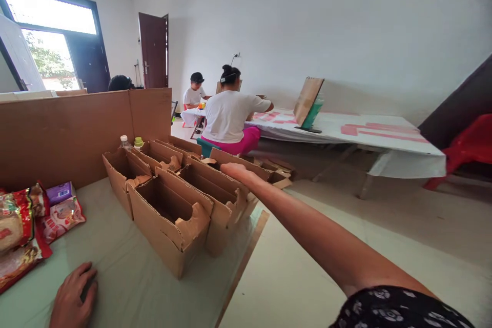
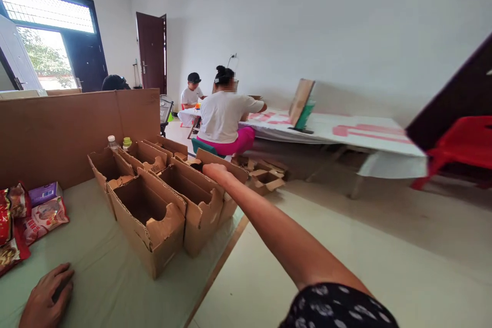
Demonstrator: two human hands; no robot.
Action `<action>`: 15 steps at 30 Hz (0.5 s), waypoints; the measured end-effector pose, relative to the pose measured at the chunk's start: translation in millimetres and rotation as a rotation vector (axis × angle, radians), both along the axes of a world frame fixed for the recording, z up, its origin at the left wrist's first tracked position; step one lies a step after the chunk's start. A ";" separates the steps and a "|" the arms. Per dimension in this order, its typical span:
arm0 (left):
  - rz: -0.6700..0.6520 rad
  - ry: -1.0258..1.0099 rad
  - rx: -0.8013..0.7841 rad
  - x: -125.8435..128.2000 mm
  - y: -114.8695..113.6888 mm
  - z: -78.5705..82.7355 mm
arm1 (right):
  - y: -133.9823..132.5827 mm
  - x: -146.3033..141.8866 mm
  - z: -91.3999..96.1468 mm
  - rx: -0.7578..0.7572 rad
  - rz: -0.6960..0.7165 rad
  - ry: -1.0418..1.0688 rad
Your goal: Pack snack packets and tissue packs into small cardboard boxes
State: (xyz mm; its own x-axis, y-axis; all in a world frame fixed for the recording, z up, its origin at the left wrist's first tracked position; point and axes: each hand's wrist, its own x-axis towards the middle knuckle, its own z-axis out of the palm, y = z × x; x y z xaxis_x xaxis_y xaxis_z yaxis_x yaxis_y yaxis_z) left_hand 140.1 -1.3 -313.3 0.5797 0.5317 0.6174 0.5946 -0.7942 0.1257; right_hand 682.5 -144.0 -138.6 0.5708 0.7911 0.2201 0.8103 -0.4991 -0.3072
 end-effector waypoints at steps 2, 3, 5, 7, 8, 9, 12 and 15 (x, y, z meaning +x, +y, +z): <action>0.017 -0.012 -0.008 -0.1 -0.8 -1.3 | -1.0 -3.7 5.9 -0.137 -0.059 0.024; 0.025 -0.018 -0.017 -0.2 -1.1 -2.1 | -1.8 -6.0 9.9 -0.196 -0.082 0.030; 0.036 -0.024 -0.036 -0.2 -1.5 -3.8 | -4.2 -11.1 19.0 -0.252 -0.107 0.021; 0.034 -0.033 -0.042 0.2 -1.6 -4.8 | -7.3 -16.3 28.7 -0.259 -0.127 -0.004; 0.031 -0.040 -0.042 0.7 -1.8 -4.6 | -9.0 -18.6 33.4 -0.251 -0.139 -0.021; 0.030 -0.045 -0.044 1.5 -2.2 -3.7 | -10.5 -20.6 38.0 -0.237 -0.153 -0.040; 0.032 -0.066 -0.081 6.1 -5.8 3.0 | -14.7 -26.9 52.0 -0.175 -0.205 -0.112; 0.046 -0.074 -0.165 11.7 -16.1 12.0 | -21.4 -40.7 68.4 -0.080 -0.244 -0.199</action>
